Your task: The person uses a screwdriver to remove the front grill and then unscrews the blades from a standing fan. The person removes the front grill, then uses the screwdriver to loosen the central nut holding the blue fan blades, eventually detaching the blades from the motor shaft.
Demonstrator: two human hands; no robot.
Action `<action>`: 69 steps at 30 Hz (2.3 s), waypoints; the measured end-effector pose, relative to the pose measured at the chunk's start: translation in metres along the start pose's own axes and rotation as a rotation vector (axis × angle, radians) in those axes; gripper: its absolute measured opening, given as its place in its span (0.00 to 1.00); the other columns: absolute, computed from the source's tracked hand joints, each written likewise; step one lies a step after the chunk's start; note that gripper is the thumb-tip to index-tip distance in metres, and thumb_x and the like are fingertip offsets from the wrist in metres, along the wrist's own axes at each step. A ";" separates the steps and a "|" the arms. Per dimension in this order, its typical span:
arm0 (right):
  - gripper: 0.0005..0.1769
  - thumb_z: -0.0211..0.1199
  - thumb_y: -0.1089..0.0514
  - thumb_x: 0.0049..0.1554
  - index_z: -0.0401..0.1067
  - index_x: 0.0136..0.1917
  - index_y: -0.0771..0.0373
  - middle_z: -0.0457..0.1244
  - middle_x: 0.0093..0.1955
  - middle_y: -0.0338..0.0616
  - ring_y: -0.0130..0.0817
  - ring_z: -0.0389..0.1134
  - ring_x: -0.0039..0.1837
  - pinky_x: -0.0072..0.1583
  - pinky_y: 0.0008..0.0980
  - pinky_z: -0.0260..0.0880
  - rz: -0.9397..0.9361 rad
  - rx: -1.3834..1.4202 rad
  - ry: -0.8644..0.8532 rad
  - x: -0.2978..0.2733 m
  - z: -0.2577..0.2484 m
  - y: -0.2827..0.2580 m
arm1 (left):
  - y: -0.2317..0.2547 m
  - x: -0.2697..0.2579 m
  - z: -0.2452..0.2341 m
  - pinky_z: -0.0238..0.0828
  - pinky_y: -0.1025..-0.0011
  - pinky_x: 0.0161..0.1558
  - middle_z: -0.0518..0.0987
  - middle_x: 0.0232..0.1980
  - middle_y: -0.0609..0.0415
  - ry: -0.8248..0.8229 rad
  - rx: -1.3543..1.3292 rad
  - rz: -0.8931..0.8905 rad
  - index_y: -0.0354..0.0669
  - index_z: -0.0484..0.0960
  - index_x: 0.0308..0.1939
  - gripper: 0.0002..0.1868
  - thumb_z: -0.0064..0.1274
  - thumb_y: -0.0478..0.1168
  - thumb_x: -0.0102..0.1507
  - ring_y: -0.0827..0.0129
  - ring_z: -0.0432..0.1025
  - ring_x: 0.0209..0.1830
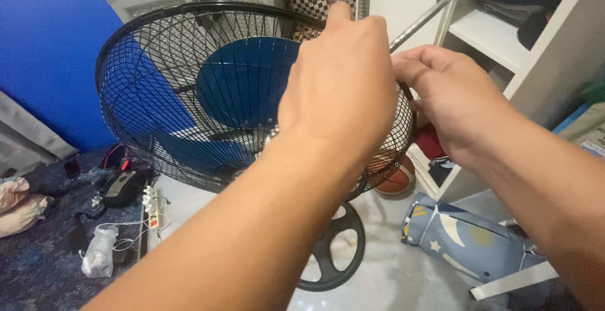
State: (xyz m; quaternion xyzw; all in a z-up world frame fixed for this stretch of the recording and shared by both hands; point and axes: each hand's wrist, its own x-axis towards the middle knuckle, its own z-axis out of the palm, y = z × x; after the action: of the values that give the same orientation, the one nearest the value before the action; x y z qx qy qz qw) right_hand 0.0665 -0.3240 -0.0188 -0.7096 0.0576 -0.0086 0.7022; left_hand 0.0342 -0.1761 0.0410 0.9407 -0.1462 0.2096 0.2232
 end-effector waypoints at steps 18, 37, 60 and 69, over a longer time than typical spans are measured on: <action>0.09 0.57 0.57 0.60 0.76 0.50 0.60 0.69 0.50 0.35 0.27 0.66 0.57 0.63 0.38 0.59 0.038 0.239 -0.075 0.001 0.010 -0.004 | -0.027 0.037 0.002 0.75 0.51 0.50 0.79 0.52 0.38 0.073 0.081 0.156 0.38 0.81 0.45 0.15 0.61 0.37 0.55 0.42 0.76 0.53; 0.11 0.52 0.53 0.64 0.72 0.55 0.54 0.67 0.60 0.31 0.24 0.63 0.64 0.63 0.40 0.60 0.278 0.313 0.215 -0.024 0.000 0.083 | -0.050 -0.011 -0.015 0.73 0.73 0.28 0.85 0.33 0.52 0.162 -0.754 -0.001 0.40 0.83 0.44 0.11 0.55 0.43 0.65 0.74 0.77 0.22; 0.17 0.38 0.49 0.68 0.65 0.61 0.52 0.63 0.68 0.37 0.39 0.60 0.73 0.74 0.53 0.53 0.499 0.400 0.347 -0.004 0.028 0.173 | -0.214 -0.149 0.026 0.59 0.76 0.18 0.75 0.64 0.44 -0.393 -1.699 -1.098 0.45 0.65 0.71 0.56 0.64 0.75 0.50 0.68 0.80 0.45; 0.15 0.49 0.49 0.65 0.69 0.59 0.56 0.64 0.61 0.39 0.40 0.65 0.65 0.68 0.52 0.65 0.743 0.541 0.336 0.003 0.006 0.172 | -0.172 -0.130 0.043 0.59 0.78 0.20 0.72 0.65 0.46 -0.111 -1.769 -1.551 0.47 0.60 0.70 0.52 0.60 0.69 0.50 0.56 0.79 0.61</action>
State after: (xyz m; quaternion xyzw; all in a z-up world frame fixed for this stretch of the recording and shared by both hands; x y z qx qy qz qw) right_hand 0.0579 -0.3194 -0.1910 -0.4221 0.4152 0.1134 0.7979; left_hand -0.0017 -0.0258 -0.1151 0.3037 0.3608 -0.1980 0.8593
